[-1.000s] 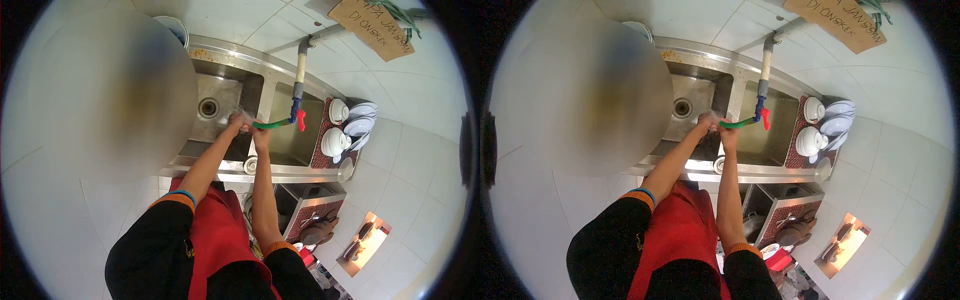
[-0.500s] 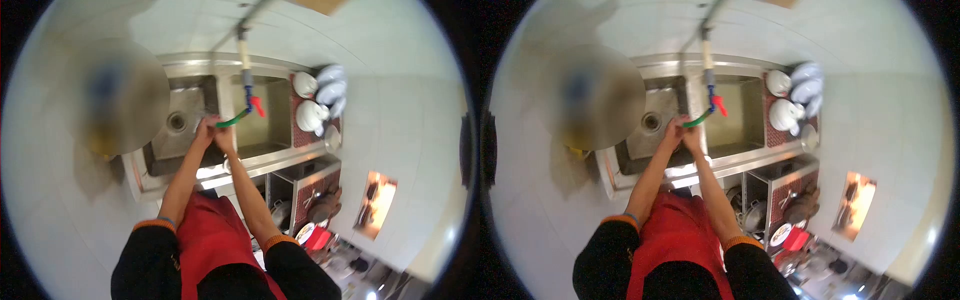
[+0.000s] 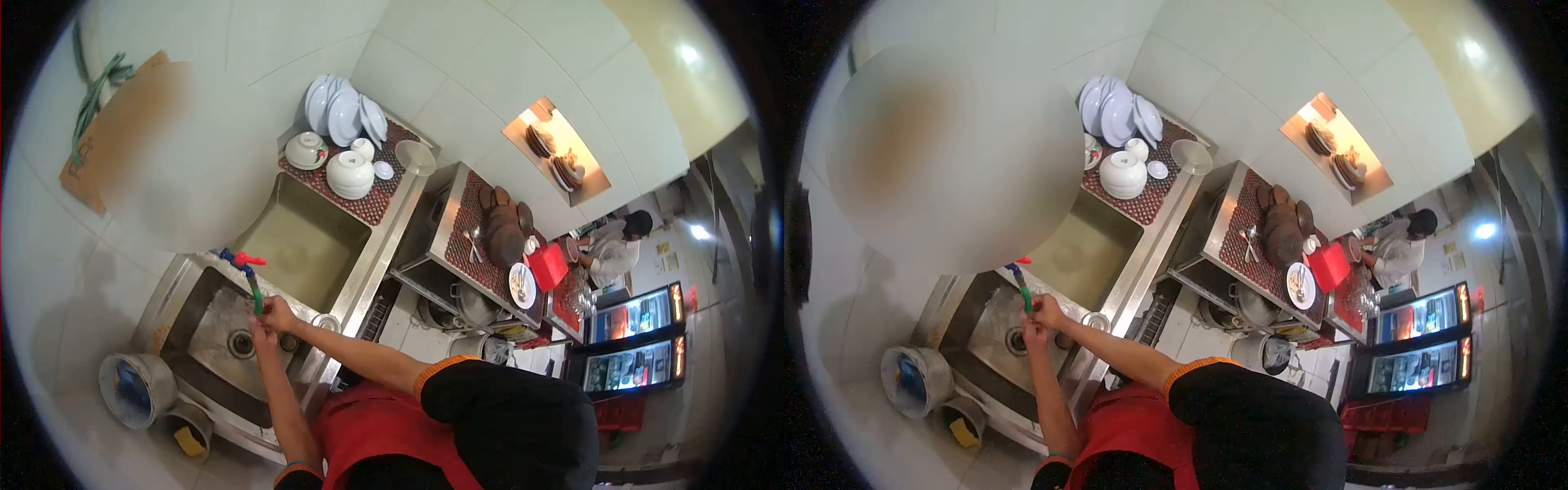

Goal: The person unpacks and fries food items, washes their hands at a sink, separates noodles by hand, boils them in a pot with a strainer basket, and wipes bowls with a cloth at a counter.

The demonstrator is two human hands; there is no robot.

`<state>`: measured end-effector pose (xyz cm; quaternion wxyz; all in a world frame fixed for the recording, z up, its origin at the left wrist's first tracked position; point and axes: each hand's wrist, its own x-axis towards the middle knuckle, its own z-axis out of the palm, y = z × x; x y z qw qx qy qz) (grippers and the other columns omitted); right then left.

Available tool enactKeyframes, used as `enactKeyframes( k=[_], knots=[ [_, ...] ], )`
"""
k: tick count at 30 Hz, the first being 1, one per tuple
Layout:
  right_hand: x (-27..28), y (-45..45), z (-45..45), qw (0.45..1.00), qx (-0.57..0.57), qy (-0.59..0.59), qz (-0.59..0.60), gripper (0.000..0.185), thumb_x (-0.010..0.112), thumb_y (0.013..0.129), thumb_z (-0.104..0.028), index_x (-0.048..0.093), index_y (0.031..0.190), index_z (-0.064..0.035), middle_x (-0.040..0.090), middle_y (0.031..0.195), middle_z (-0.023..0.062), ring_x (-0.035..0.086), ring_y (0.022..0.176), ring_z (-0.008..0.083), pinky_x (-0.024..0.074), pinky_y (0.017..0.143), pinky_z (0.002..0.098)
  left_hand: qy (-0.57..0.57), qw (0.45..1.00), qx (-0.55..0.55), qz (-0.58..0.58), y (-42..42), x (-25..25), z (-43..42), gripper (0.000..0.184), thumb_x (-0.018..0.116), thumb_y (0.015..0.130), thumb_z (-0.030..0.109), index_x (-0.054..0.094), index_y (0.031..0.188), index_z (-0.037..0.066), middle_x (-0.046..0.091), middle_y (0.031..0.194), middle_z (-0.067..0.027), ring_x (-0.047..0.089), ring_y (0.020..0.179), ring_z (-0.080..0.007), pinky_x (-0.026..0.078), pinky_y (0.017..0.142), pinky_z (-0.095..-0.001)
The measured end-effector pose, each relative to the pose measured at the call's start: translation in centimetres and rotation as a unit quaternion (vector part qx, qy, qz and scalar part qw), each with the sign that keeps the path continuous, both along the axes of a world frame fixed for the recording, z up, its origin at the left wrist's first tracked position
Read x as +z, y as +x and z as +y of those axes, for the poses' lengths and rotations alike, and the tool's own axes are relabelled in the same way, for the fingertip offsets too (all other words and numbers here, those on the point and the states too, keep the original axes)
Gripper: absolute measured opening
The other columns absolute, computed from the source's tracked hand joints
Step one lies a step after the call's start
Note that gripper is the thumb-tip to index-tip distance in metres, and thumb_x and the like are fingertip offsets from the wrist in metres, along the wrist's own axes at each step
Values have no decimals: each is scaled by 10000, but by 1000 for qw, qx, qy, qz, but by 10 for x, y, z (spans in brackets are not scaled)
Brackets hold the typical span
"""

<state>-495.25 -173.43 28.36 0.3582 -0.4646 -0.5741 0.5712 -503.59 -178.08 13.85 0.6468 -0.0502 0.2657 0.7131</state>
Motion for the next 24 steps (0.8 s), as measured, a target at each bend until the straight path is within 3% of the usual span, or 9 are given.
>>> enactKeyframes(
  k=[2, 4, 5, 7, 14, 16, 17, 21, 24],
  knots=[
    [-17, 6, 6, 990, -2, -141, -10, 86, 688, 841, -70, 681, 875, 9, 672, 719, 38, 602, 680, 68, 521, 632, 263, -30, 999, -39, 8, -8, -38, 10, 310, 454, 1014, 241, 569, 1215, 34, 611, 1206, -106, 606, 1070, -199, 520, 885, -356],
    [2, 10, 4, 989, -5, -149, 4, 77, 678, 826, -62, 653, 795, 4, 656, 689, 24, 612, 627, 89, 515, 594, 275, 310, 905, -179, -229, -20, -49, 13, 352, 452, 1014, 250, 553, 1254, 13, 614, 1217, -114, 607, 1082, -211, 515, 905, -358],
    [-1, 12, 5, 998, 9, -60, -21, 62, 682, 800, -49, 655, 781, 3, 662, 691, 31, 614, 621, 95, 513, 594, 280, 306, 907, -184, -225, -22, -47, 12, 352, 452, 1014, 250, 553, 1254, 13, 614, 1217, -114, 607, 1082, -211, 515, 905, -358],
    [4, 11, 3, 998, -7, -32, -62, 45, 649, 693, 39, 649, 705, -4, 657, 664, 29, 588, 631, 89, 503, 611, 291, -23, 993, -95, 59, -22, -10, 10, 329, 447, 1013, 248, 575, 1186, -1, 636, 1133, -109, 621, 1031, -229, 518, 889, -367],
    [8, 12, 1, 999, 16, -46, -2, 40, 669, 688, 22, 641, 702, -4, 641, 663, 37, 585, 639, 93, 496, 604, 292, -94, 995, -37, 24, -26, 31, 25, 265, 465, 945, 120, 579, 1135, -24, 629, 1036, -113, 619, 986, -262, 518, 900, -387],
    [0, 7, 0, 999, 3, -42, -21, 61, 667, 671, 36, 632, 693, -8, 630, 653, 31, 583, 639, 90, 492, 595, 289, -190, 980, -57, -8, -27, 17, 25, 362, 471, 908, 87, 526, 1257, 15, 609, 1098, -141, 606, 1022, -272, 507, 928, -399],
    [-4, 7, -1, 999, 3, -38, 16, 70, 681, 671, 24, 621, 681, -12, 621, 645, 25, 577, 633, 85, 487, 587, 283, -13, 994, -61, 90, -22, 7, 20, 447, 497, 891, 96, 456, 1332, 41, 588, 1142, -152, 595, 1051, -279, 501, 940, -402],
    [-3, 13, 1, 1000, 1, -22, 17, 160, 744, 685, -34, 587, 653, -29, 602, 634, 11, 549, 620, 74, 466, 569, 272, 15, 996, -12, 84, -21, 9, 10, 510, 513, 887, 108, 387, 1374, 26, 585, 1142, -148, 596, 1050, -277, 503, 934, -397],
    [-21, 6, 3, 1000, 26, -14, 11, 158, 748, 710, -63, 600, 670, -24, 598, 614, 24, 537, 600, 77, 465, 554, 286, 346, 921, -95, -149, -31, -33, 5, 330, 502, 905, 108, 547, 1208, -15, 607, 1127, -133, 599, 1056, -243, 511, 893, -358]
  ],
)
